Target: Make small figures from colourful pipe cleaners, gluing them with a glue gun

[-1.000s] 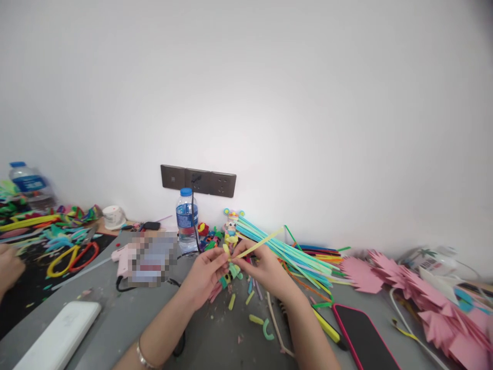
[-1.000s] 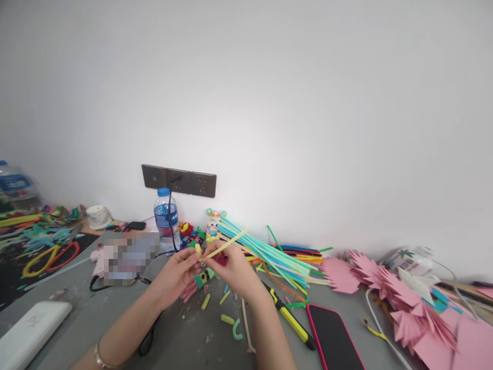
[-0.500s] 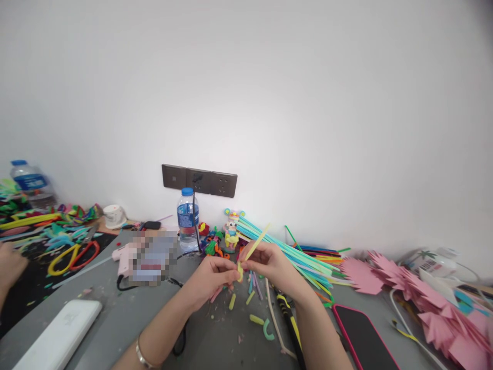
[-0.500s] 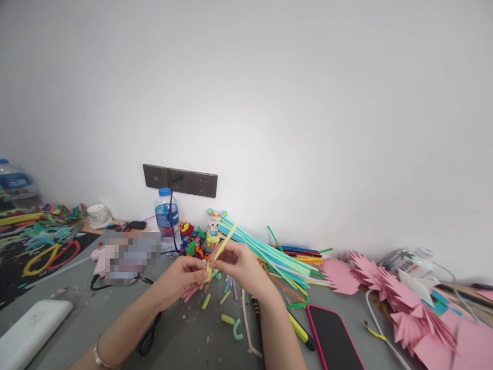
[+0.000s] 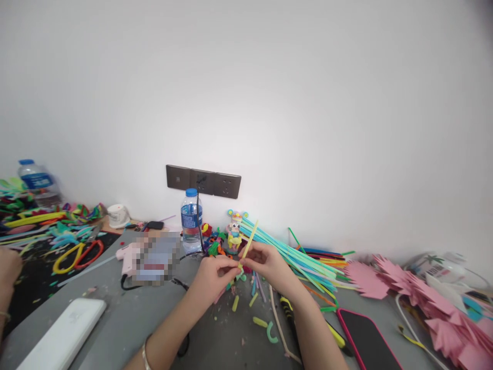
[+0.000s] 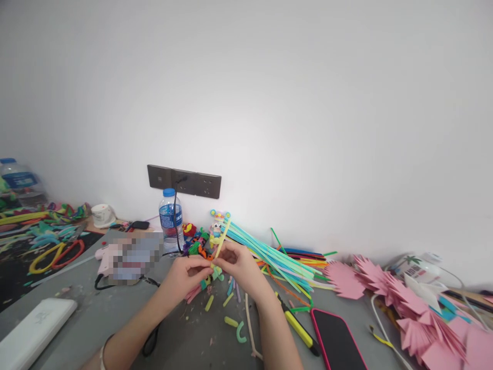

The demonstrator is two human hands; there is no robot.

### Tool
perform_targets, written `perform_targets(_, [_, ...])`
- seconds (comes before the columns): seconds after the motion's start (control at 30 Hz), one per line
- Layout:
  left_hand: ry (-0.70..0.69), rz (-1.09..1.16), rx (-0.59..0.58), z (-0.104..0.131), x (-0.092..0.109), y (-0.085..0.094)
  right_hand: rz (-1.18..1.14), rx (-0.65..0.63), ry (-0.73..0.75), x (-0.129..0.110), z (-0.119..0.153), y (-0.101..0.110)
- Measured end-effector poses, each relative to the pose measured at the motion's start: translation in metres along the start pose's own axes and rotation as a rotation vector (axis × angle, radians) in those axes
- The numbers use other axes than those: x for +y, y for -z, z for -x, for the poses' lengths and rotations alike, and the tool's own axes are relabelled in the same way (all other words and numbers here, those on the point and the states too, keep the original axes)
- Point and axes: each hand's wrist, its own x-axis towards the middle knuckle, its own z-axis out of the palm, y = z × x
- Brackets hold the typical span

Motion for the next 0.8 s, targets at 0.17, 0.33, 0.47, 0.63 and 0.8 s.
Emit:
perform_targets(0.17, [-0.001,0.046,0.058,0.0,0.001,-0.002,-0.024,-0.04,-0.046,0.002,0.002,0.002])
perform_targets(0.33, [0.0,0.135,0.107,0.0,0.001,-0.002,-0.101,-0.031,-0.054,-0.006,0.003,0.0])
perform_targets(0.47, [-0.078,0.095,0.132,0.0,0.006,0.0,-0.154,-0.007,-0.079,-0.011,0.004,-0.002])
perform_targets(0.63, [-0.124,0.112,0.159,0.001,0.009,0.001,-0.218,-0.001,-0.139,-0.007,0.002,-0.001])
perform_targets(0.8, [-0.135,0.079,0.174,0.0,0.008,0.003,-0.255,0.012,-0.15,-0.004,0.001,-0.004])
